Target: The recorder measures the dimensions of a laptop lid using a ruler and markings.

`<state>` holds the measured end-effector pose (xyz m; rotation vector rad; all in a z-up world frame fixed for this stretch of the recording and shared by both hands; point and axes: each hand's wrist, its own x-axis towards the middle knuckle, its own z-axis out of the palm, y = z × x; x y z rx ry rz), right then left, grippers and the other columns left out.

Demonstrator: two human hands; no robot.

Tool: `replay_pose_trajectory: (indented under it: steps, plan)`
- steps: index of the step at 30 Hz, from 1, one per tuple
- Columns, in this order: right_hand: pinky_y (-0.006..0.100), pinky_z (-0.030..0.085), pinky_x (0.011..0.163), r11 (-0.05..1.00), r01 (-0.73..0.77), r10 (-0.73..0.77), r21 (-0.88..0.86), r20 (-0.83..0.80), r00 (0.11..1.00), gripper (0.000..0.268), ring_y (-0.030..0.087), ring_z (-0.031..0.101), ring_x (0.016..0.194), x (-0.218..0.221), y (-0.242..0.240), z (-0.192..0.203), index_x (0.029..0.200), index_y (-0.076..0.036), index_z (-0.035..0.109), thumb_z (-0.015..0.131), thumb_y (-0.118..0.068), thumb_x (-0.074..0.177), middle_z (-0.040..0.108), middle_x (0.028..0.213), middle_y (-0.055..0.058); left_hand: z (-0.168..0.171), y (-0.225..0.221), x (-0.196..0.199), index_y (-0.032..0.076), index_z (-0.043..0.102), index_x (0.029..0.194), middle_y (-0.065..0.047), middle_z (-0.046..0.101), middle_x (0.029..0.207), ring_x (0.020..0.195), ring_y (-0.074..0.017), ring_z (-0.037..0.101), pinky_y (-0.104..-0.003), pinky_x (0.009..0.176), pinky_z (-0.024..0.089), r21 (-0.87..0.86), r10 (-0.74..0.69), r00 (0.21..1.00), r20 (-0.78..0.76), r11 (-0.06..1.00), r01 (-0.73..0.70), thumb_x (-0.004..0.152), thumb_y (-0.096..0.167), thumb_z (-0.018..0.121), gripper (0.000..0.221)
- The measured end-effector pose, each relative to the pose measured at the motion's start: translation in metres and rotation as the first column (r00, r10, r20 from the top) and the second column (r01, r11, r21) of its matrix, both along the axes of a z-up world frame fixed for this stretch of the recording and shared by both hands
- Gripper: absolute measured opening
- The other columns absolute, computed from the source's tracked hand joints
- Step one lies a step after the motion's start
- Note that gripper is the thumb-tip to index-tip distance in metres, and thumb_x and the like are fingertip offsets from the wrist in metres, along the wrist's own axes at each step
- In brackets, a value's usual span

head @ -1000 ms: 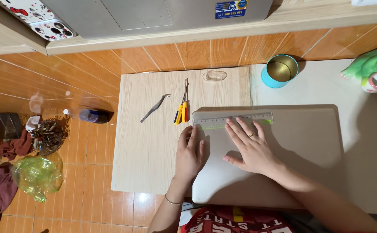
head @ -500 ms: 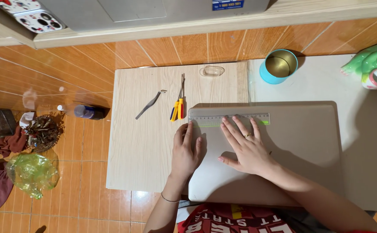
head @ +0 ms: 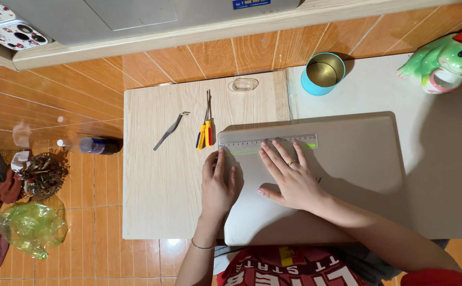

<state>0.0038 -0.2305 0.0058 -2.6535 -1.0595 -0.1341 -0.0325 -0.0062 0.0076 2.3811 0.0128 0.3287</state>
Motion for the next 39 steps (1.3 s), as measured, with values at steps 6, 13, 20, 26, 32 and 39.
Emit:
replay_pose_trajectory:
  steps: [6,13,20,26,32,39]
  plan:
    - [0.058,0.031,0.116,0.96,0.064,-0.06,0.273,-0.022,0.998,0.07,0.043,0.035,0.144,-0.002,-0.021,-0.019,0.144,0.006,0.046,0.06,-0.044,0.096,0.037,0.155,0.025,0.001,0.0,0.002,-0.008,0.053,0.142,-0.027,0.054,0.14,0.119,-0.0406,0.063,-0.043,0.094,0.058,-0.002,0.021,0.996,-0.087,1.0,-0.021,0.097,0.016,0.063,0.052]
    - [0.036,0.055,0.085,0.841,0.355,-0.376,0.408,-0.03,0.926,0.02,0.026,0.065,0.098,0.018,-0.082,-0.014,0.112,-0.006,0.077,0.076,-0.011,0.093,0.067,0.111,0.008,0.0,-0.001,0.001,-0.009,0.054,0.142,-0.027,0.054,0.139,0.12,-0.0419,0.063,-0.044,0.095,0.058,0.053,-0.008,1.0,-0.027,0.999,0.01,0.098,0.017,0.063,0.053]
    - [0.034,0.054,0.074,0.796,0.373,-0.397,0.477,-0.054,0.916,0.013,0.023,0.063,0.088,0.022,-0.085,-0.011,0.103,-0.006,0.079,0.081,-0.008,0.09,0.068,0.099,0.006,0.0,0.001,0.0,-0.008,0.054,0.142,-0.027,0.055,0.139,0.118,-0.042,0.064,-0.044,0.094,0.058,0.043,0.012,1.0,-0.025,0.999,-0.011,0.097,0.017,0.063,0.052]
    - [0.033,0.055,0.071,0.759,0.452,-0.406,0.468,-0.203,0.891,0.01,0.022,0.066,0.084,0.028,-0.087,-0.006,0.1,-0.009,0.079,0.081,-0.011,0.09,0.071,0.097,0.006,0.0,0.0,0.001,-0.008,0.055,0.141,-0.027,0.055,0.139,0.119,-0.0411,0.064,-0.043,0.094,0.058,0.031,0.02,0.999,-0.047,0.999,-0.018,0.096,0.016,0.063,0.052]
    - [0.037,0.054,0.079,0.789,0.399,-0.403,0.467,-0.097,0.91,0.013,0.023,0.065,0.089,0.025,-0.086,-0.011,0.104,-0.01,0.079,0.08,-0.012,0.091,0.071,0.101,0.005,0.0,0.0,0.0,-0.009,0.055,0.14,-0.027,0.056,0.139,0.119,-0.0408,0.064,-0.043,0.095,0.058,0.043,0.023,0.999,-0.03,0.999,-0.021,0.095,0.014,0.063,0.051]
    - [0.039,0.052,0.08,0.818,0.373,-0.397,0.438,-0.039,0.917,0.016,0.022,0.06,0.088,0.021,-0.082,-0.014,0.104,-0.009,0.08,0.082,-0.012,0.088,0.065,0.099,0.005,-0.003,0.001,-0.004,-0.009,0.06,0.136,-0.029,0.061,0.136,0.115,-0.0411,0.068,-0.043,0.095,0.059,0.043,0.049,0.999,0.001,0.998,-0.049,0.096,0.011,0.062,0.045]
